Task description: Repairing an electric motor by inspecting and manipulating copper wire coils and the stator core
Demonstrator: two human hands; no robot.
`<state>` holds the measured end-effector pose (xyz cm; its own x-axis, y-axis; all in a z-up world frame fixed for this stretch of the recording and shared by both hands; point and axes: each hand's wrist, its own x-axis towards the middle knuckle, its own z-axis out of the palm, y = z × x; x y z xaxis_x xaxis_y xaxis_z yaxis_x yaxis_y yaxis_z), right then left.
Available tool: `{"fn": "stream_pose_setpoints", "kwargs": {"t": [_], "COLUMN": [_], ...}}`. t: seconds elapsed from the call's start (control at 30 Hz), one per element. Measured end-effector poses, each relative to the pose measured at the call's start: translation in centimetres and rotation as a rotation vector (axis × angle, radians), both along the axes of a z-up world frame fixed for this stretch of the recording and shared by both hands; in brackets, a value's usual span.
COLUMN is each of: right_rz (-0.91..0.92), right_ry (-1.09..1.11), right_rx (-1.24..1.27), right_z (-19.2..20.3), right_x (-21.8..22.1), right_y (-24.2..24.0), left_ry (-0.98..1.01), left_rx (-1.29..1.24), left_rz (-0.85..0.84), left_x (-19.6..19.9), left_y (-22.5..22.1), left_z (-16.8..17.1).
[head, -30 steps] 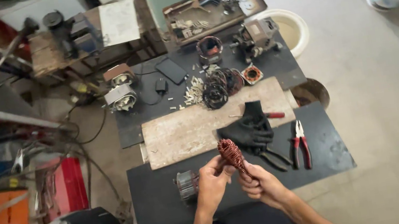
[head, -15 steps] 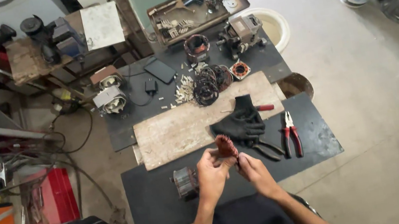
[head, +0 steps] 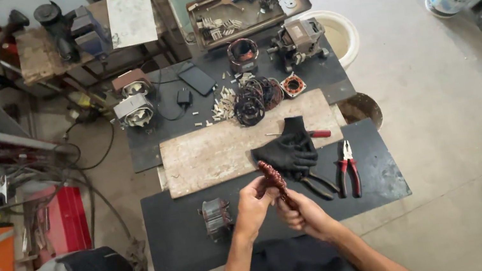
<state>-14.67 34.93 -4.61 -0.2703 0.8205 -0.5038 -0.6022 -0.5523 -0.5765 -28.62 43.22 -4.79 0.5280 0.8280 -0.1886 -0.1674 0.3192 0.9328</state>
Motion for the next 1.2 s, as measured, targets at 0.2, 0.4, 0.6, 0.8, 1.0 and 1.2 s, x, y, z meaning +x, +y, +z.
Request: {"fn": "stream_pose_setpoints", "kwargs": {"t": [0.2,0.4,0.6,0.8,1.0,1.2], "right_rz": [-0.195,-0.187,-0.075,-0.042,-0.215,-0.050], "right_ry": [-0.677,0.352,0.735,-0.798,-0.020,0.820], "right_rx": [0.274,-0.042,-0.182,0.189,0.050,-0.177], "right_z": [-2.9,-2.9,-7.8,-8.6,-7.4,-12.1], "right_x": [0.9,0.8,0.7,1.0,0.0,0.5], "right_y": [0.3,0.4,-0.3,0.2,0.7,0.4], "left_ry": [0.235,0.128,-0.094,0.286,0.424,0.011], "left_rx": [0.050,-0.027,-0.136,-0.085,0.024,-0.027], "left_rz": [0.211,0.182,0.045,0.205,0.172,0.121], "left_x": [0.9,-0.2,0.1,0.7,0.4,0.5], "left_y": [-0.1,0.2,-0.3,0.0,0.6,-1.0], "left_z": [-1.2,-3.8,-5.7,-4.7,-5.9,-8.7]}}
